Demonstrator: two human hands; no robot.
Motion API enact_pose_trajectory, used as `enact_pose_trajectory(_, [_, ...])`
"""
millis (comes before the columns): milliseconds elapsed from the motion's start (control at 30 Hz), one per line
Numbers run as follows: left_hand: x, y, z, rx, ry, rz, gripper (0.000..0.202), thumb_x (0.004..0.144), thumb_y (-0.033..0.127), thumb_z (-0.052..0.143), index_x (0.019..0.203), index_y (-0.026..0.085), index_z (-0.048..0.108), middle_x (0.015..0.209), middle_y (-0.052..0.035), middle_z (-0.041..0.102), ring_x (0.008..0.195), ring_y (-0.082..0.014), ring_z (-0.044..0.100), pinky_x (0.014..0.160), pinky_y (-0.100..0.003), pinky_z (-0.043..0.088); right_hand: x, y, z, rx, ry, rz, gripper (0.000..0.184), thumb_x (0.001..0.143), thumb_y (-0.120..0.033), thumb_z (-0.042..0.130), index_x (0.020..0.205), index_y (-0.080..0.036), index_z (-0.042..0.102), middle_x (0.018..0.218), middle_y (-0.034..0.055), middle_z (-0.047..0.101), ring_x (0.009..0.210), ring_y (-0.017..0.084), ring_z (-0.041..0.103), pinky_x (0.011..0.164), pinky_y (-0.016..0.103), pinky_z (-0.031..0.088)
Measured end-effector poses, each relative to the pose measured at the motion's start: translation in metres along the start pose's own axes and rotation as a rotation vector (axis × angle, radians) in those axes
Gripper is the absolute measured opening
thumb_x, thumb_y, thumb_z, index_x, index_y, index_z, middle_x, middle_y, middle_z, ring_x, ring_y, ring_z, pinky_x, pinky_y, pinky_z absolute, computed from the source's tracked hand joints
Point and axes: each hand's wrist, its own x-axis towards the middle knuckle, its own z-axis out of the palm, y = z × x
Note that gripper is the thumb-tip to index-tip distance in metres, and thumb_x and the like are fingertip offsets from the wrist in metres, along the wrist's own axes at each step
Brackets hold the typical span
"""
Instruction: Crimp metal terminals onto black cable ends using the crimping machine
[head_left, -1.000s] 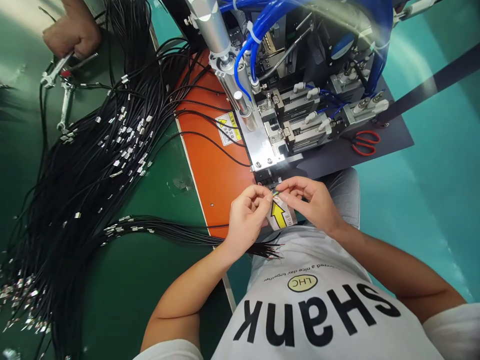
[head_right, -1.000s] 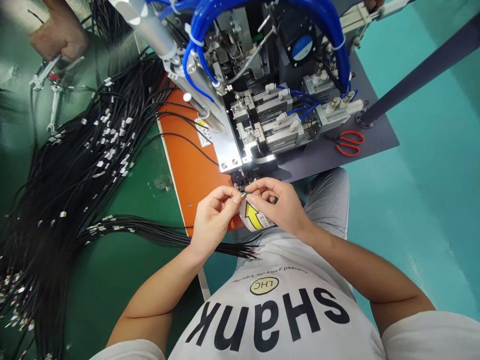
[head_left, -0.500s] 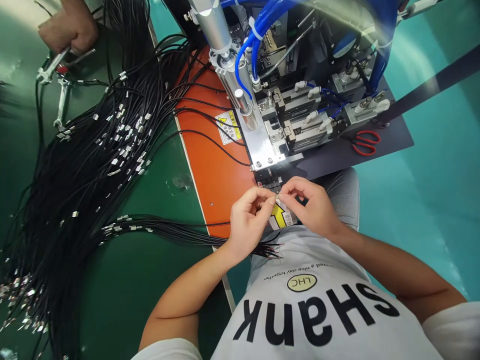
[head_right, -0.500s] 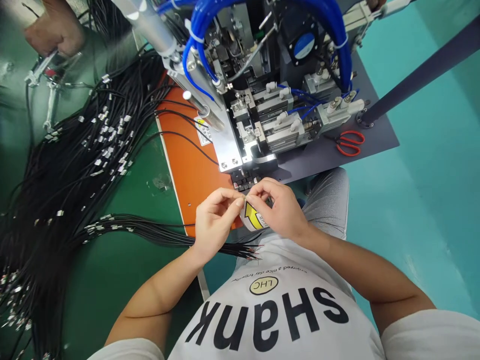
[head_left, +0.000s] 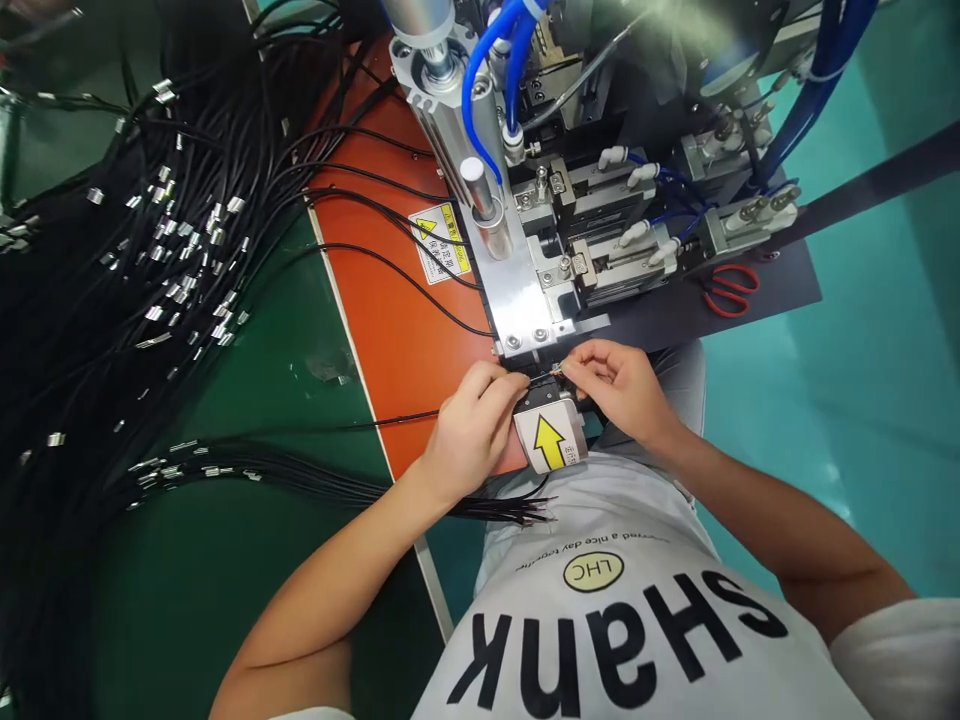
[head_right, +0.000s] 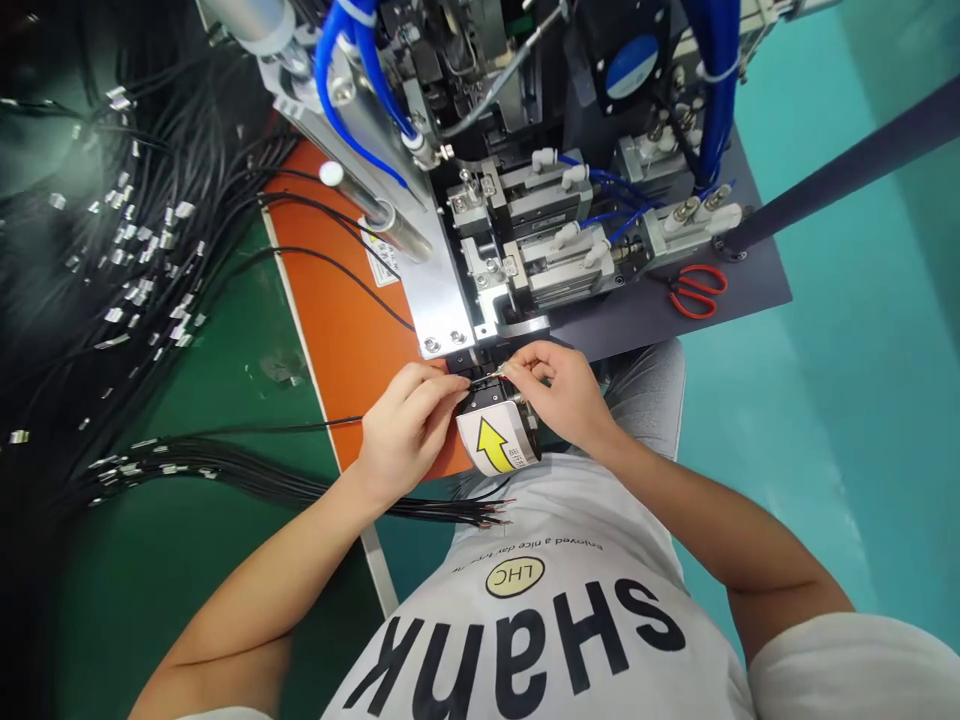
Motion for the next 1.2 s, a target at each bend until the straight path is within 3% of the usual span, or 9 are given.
enact_pose_trajectory(367, [0.0025, -0.0073, 0.0036, 0.007, -0.023, 0.034, 0.034, 0.094, 0.008, 0.048, 0.12, 0.02, 0.064, 0.088, -0.0049, 0.054, 0.082, -0.014, 0.057, 0.069, -0.025, 0.051, 0.0053, -0.0056, -0.0037, 0.076, -0.022, 0.105, 0.021, 0.08, -0.037, 0.075, 0.079, -0.017, 0.067, 0.072, 0.0005, 0.065, 0.06, 0.011, 0.056, 0.06, 0.027, 0.049])
enact_pose_trajectory(667, [0.0031, -0.0068, 0.0061, 0.045, -0.015, 0.046, 0.034, 0.091, 0.005, 0.05, 0.118, 0.018, 0.065, 0.088, -0.0049, 0.053, 0.083, -0.0142, 0.057, 0.069, -0.025, 0.051, 0.0047, -0.0059, -0.0049, 0.08, -0.03, 0.127, 0.019, 0.081, -0.035, 0.075, 0.08, -0.018, 0.068, 0.073, 0.0009, 0.066, 0.06, 0.011, 0.057, 0.058, 0.026, 0.047])
enact_pose_trajectory(1200, [0.0039, -0.0059, 0.0062, 0.062, -0.025, 0.029, 0.034, 0.091, 0.005, 0.049, 0.118, 0.018, 0.065, 0.088, -0.0046, 0.051, 0.081, -0.0136, 0.055, 0.068, -0.024, 0.049, 0.0058, 0.0023, -0.0056, 0.103, -0.042, 0.052, 0.014, 0.084, -0.03, 0.072, 0.085, -0.017, 0.066, 0.071, -0.0013, 0.064, 0.061, 0.01, 0.059, 0.061, 0.026, 0.05])
